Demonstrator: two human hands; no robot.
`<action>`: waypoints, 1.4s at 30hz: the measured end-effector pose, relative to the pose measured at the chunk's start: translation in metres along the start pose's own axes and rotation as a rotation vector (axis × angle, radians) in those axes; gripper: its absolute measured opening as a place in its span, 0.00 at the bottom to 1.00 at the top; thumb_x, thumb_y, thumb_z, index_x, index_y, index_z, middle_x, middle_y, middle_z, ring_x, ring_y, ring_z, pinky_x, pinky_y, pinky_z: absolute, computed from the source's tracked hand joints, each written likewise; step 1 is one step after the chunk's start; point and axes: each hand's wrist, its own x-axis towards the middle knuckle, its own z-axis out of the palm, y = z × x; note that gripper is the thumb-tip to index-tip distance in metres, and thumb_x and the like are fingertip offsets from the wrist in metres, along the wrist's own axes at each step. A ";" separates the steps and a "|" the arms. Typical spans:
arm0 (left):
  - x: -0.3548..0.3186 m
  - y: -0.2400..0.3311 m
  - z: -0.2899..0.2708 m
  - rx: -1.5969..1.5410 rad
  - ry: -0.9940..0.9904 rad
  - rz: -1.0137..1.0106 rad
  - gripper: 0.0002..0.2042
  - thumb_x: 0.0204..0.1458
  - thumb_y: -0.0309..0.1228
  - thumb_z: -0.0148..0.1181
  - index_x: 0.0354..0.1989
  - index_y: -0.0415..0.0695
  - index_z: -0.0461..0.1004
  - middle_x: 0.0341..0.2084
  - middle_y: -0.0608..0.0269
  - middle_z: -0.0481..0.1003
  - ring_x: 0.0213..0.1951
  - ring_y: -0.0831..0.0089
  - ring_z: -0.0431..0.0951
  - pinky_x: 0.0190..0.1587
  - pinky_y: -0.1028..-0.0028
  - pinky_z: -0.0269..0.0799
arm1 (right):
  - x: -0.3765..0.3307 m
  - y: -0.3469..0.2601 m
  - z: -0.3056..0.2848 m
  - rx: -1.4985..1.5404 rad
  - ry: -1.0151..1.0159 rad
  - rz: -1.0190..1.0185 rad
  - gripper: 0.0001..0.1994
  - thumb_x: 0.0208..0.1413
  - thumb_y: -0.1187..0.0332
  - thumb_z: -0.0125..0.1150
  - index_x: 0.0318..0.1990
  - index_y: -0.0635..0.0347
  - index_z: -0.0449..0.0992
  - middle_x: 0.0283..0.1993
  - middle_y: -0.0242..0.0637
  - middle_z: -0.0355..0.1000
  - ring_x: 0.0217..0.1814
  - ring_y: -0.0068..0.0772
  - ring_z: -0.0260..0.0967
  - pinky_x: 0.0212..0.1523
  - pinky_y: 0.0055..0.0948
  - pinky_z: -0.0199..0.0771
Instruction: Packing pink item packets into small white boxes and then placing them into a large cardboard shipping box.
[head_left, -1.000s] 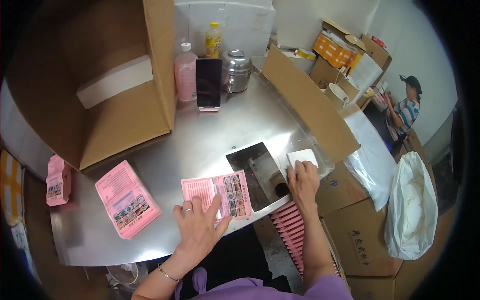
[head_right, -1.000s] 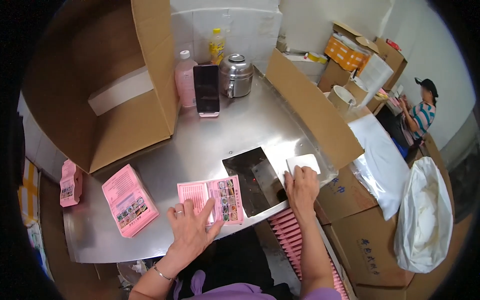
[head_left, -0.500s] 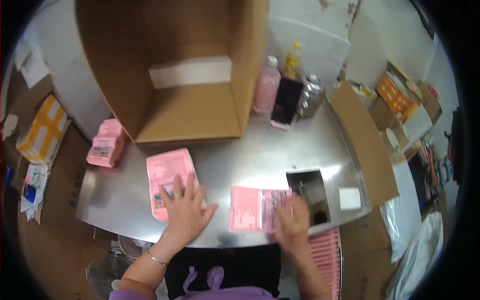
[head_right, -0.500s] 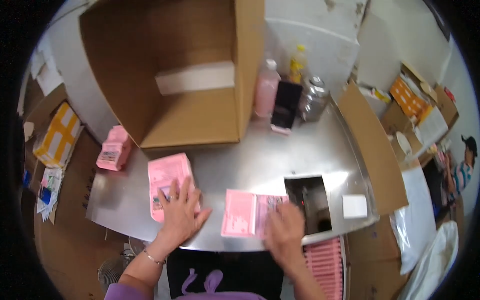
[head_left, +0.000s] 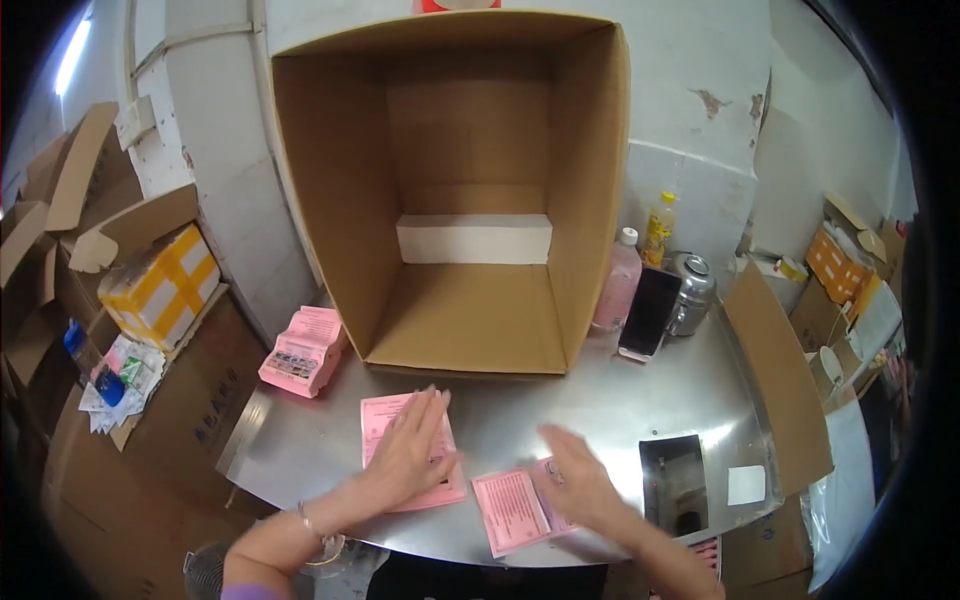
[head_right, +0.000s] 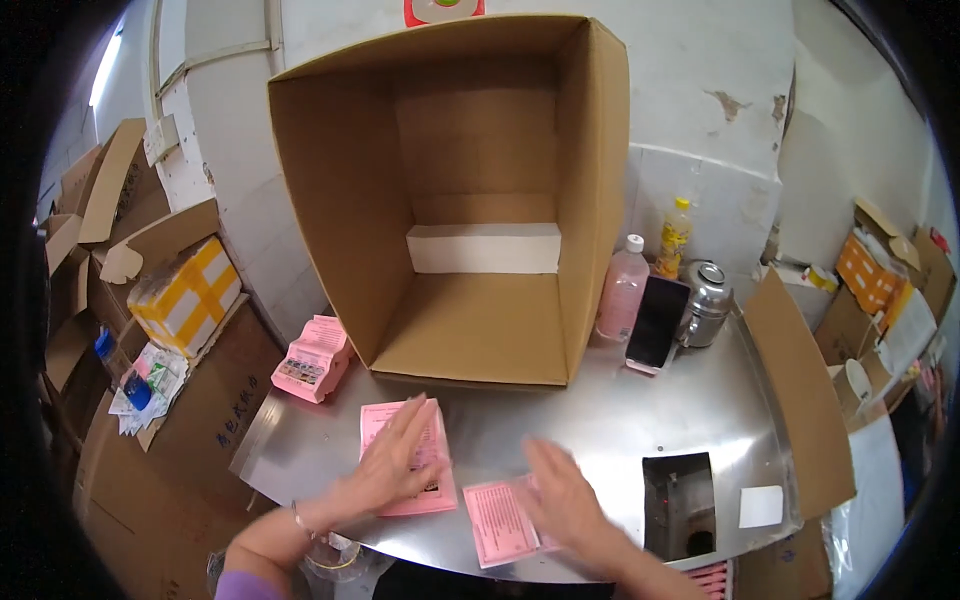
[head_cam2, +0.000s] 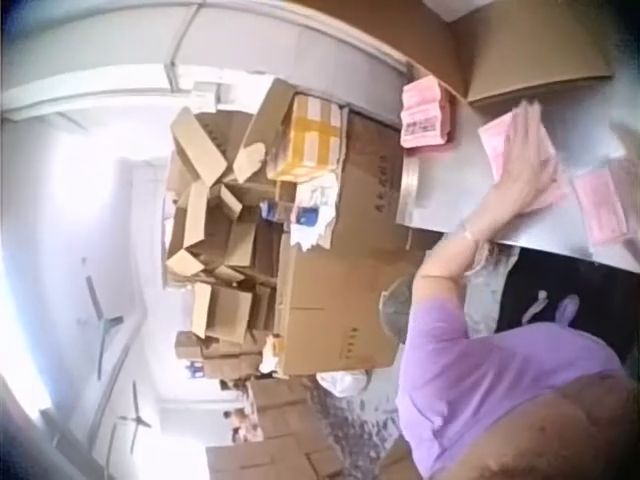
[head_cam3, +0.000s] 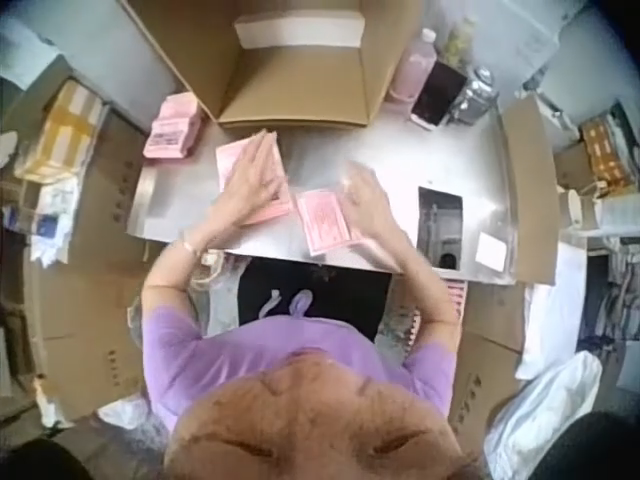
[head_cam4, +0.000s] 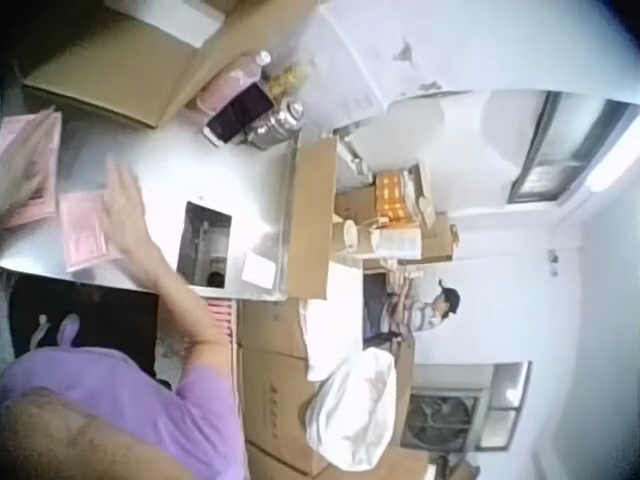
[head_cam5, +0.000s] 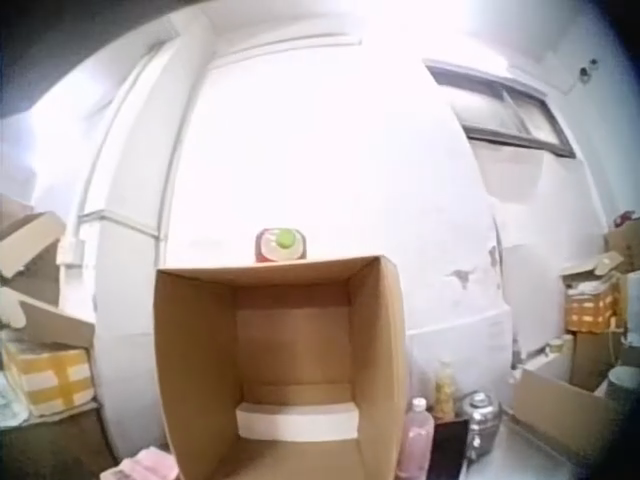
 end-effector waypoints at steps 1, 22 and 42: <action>0.017 -0.014 -0.002 0.011 -0.004 -0.010 0.42 0.48 0.36 0.69 0.68 0.34 0.54 0.64 0.33 0.58 0.63 0.37 0.62 0.63 0.51 0.63 | 0.029 0.002 -0.002 0.038 -0.013 0.081 0.26 0.57 0.61 0.64 0.59 0.70 0.69 0.60 0.60 0.68 0.63 0.58 0.67 0.60 0.44 0.69; 0.292 -0.288 0.101 -0.077 0.519 -0.603 0.48 0.44 0.25 0.64 0.72 0.33 0.40 0.67 0.37 0.55 0.68 0.42 0.57 0.70 0.59 0.56 | 0.384 0.211 0.093 0.200 0.651 0.587 0.35 0.47 0.66 0.69 0.61 0.74 0.62 0.58 0.62 0.68 0.61 0.58 0.66 0.63 0.44 0.66; 0.311 -0.336 0.106 -0.011 0.556 -0.433 0.39 0.42 0.35 0.69 0.63 0.35 0.58 0.58 0.37 0.62 0.58 0.42 0.66 0.60 0.53 0.66 | 0.403 0.210 0.092 -0.225 0.360 0.541 0.52 0.40 0.58 0.71 0.71 0.63 0.47 0.54 0.64 0.65 0.54 0.67 0.67 0.54 0.51 0.71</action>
